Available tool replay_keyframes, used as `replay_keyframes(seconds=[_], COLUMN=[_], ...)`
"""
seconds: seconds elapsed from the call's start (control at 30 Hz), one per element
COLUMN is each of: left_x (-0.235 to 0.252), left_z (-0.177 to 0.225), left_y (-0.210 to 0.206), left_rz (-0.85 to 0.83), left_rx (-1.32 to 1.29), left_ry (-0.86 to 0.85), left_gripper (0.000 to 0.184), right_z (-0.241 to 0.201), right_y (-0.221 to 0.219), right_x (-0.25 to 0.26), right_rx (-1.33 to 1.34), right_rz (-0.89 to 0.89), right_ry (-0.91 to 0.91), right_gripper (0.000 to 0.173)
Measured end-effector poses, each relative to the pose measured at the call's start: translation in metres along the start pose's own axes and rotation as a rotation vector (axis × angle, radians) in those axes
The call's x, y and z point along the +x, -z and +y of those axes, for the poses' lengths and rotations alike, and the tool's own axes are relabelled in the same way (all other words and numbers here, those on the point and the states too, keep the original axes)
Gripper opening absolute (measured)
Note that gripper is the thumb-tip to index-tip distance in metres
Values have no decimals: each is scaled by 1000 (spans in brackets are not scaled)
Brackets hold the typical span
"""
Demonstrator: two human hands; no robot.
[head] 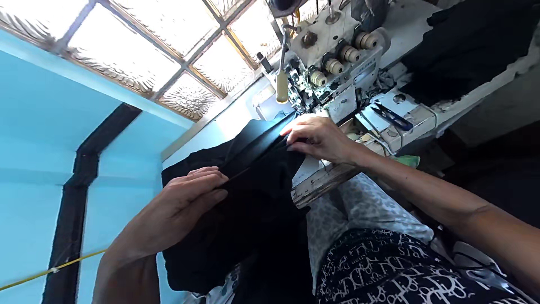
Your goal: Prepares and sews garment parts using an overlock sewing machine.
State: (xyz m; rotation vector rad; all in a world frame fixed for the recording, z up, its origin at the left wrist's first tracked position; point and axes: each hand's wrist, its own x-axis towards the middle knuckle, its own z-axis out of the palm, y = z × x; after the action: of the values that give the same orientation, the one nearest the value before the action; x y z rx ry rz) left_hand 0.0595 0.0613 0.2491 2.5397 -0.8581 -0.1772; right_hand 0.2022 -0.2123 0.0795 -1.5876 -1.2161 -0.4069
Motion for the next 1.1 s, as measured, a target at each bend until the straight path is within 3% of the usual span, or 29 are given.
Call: replay_keyframes(seconds=[0.1, 0.3, 0.4, 0.63, 1.1], left_x=[-3, 10, 29, 82, 118], left_z=[-6, -11, -7, 6, -3], left_y=[1, 0, -6, -25, -70], left_rz=[-4, 34, 64, 37, 81], left_rx=[6, 234, 338, 308, 364], left_ry=[-1, 72, 20, -130, -31], left_gripper=[31, 34, 33, 31, 26], right_z=[-4, -14, -14, -8, -1], right_y=[-5, 23, 45, 69, 55], right_x=[8, 12, 5, -31, -32], right_rx=[63, 96, 113, 68, -60], right_rz=[-30, -276, -417, -576, -358], right_ry=[54, -82, -128, -94, -140], right_gripper=[10, 6, 22, 14, 19])
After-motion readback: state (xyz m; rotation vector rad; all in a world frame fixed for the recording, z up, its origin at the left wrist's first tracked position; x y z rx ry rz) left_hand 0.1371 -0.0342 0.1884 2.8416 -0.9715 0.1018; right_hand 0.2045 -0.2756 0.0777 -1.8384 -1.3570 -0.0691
